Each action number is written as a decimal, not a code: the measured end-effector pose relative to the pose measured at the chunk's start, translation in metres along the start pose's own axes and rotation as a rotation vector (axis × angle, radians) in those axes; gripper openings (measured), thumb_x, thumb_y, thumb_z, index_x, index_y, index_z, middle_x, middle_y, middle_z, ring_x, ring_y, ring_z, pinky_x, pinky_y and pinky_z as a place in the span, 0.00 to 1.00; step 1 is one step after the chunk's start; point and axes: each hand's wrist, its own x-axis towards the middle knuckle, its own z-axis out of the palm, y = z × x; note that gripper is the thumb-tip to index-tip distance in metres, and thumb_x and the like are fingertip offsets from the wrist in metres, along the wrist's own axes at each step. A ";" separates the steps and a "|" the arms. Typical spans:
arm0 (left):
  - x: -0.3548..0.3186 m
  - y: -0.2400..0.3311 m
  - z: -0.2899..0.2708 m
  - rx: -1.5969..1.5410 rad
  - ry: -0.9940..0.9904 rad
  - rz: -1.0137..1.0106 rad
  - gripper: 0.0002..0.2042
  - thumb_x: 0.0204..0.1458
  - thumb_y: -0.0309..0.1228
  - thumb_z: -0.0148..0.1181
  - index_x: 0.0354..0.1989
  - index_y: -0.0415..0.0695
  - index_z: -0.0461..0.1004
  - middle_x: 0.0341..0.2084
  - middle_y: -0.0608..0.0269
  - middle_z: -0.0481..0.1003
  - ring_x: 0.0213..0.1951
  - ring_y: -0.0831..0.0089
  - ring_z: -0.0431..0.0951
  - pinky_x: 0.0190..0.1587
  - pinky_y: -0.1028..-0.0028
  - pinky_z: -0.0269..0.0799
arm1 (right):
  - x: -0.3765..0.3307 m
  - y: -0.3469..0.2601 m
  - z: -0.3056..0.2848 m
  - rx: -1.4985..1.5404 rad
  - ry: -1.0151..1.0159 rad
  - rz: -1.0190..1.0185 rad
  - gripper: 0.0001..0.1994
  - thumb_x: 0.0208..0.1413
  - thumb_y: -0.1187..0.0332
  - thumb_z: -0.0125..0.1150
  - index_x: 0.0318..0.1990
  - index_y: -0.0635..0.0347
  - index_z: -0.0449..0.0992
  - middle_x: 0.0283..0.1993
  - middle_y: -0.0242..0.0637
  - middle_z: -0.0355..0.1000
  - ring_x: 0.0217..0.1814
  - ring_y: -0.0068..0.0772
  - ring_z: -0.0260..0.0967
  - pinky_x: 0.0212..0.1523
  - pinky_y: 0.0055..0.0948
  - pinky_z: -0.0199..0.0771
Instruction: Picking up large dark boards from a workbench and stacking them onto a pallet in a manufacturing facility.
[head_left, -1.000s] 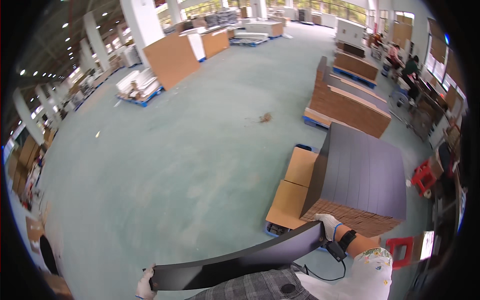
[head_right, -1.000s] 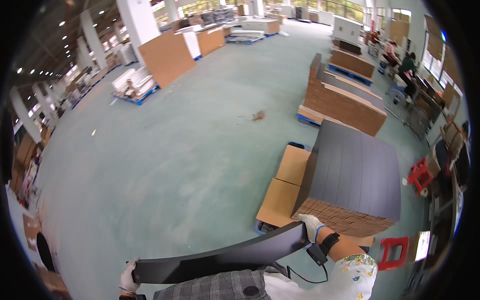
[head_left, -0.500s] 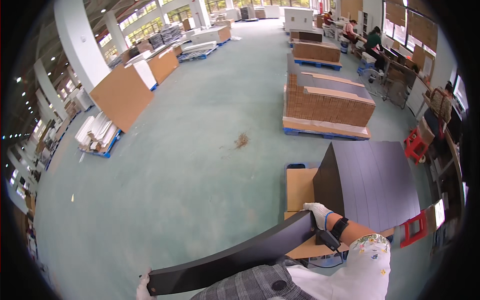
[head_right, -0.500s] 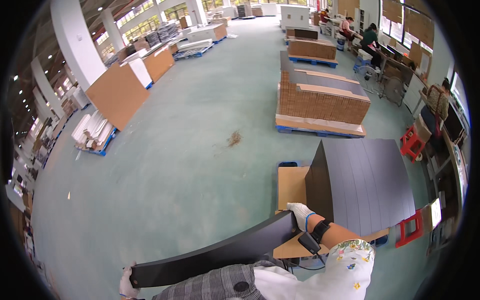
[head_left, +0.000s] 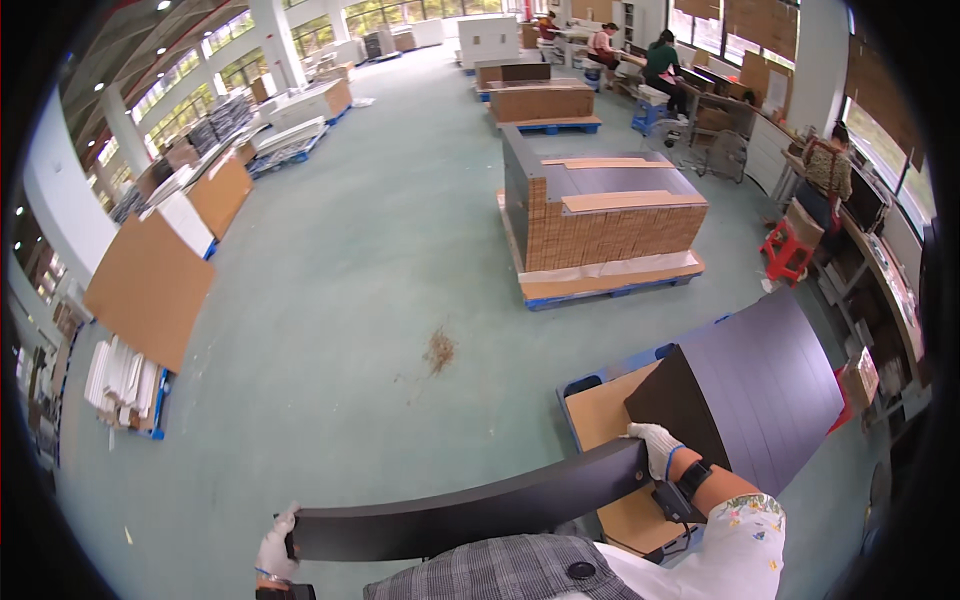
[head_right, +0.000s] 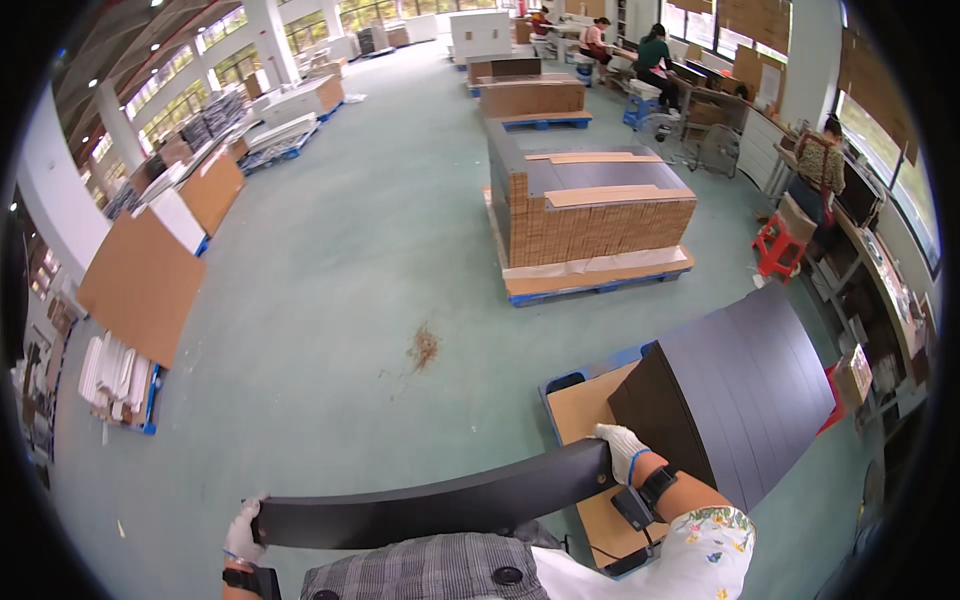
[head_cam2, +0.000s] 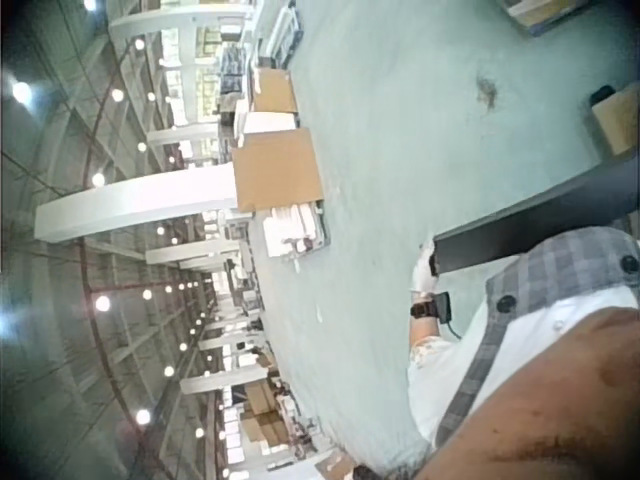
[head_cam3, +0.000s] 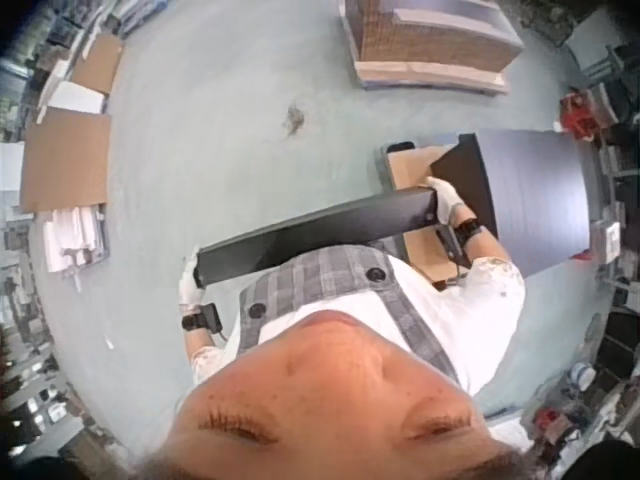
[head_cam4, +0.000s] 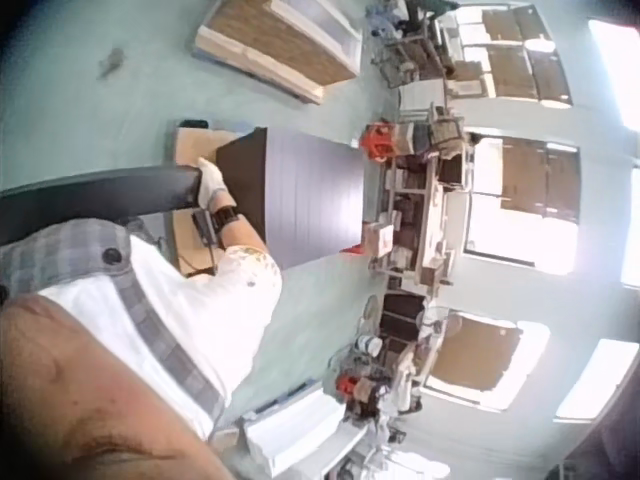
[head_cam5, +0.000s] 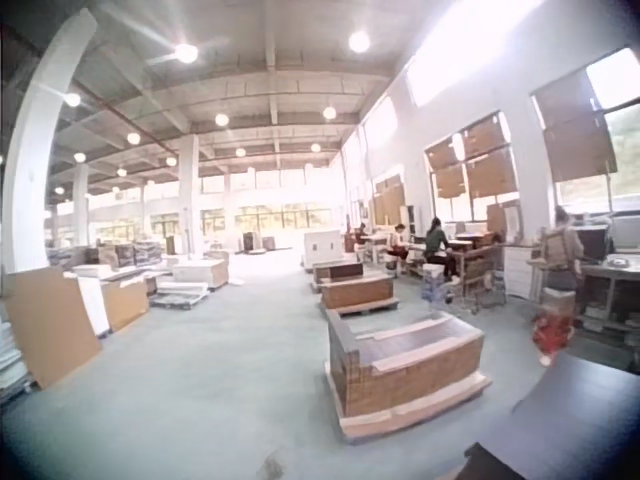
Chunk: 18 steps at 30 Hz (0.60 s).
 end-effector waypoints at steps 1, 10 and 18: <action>0.033 0.025 0.013 0.055 -0.026 -0.029 0.23 0.50 0.38 0.55 0.54 0.43 0.70 0.49 0.64 0.71 0.49 0.72 0.69 0.43 0.74 0.70 | 0.005 -0.005 0.003 0.080 0.017 0.007 0.11 0.56 0.59 0.51 0.38 0.55 0.74 0.32 0.33 0.73 0.24 0.31 0.69 0.17 0.39 0.64; 0.295 0.175 0.137 0.239 -0.177 -0.057 0.23 0.51 0.37 0.57 0.55 0.42 0.70 0.51 0.63 0.71 0.52 0.72 0.68 0.51 0.72 0.66 | 0.109 -0.117 0.061 0.319 0.105 0.051 0.14 0.57 0.58 0.48 0.39 0.56 0.74 0.32 0.34 0.74 0.24 0.32 0.71 0.22 0.40 0.70; 0.474 0.297 0.238 0.171 -0.234 0.040 0.23 0.51 0.37 0.54 0.54 0.39 0.68 0.51 0.57 0.70 0.51 0.66 0.71 0.53 0.66 0.69 | 0.226 -0.320 0.112 0.379 0.046 -0.043 0.15 0.58 0.59 0.46 0.40 0.61 0.73 0.33 0.39 0.74 0.27 0.34 0.73 0.28 0.37 0.73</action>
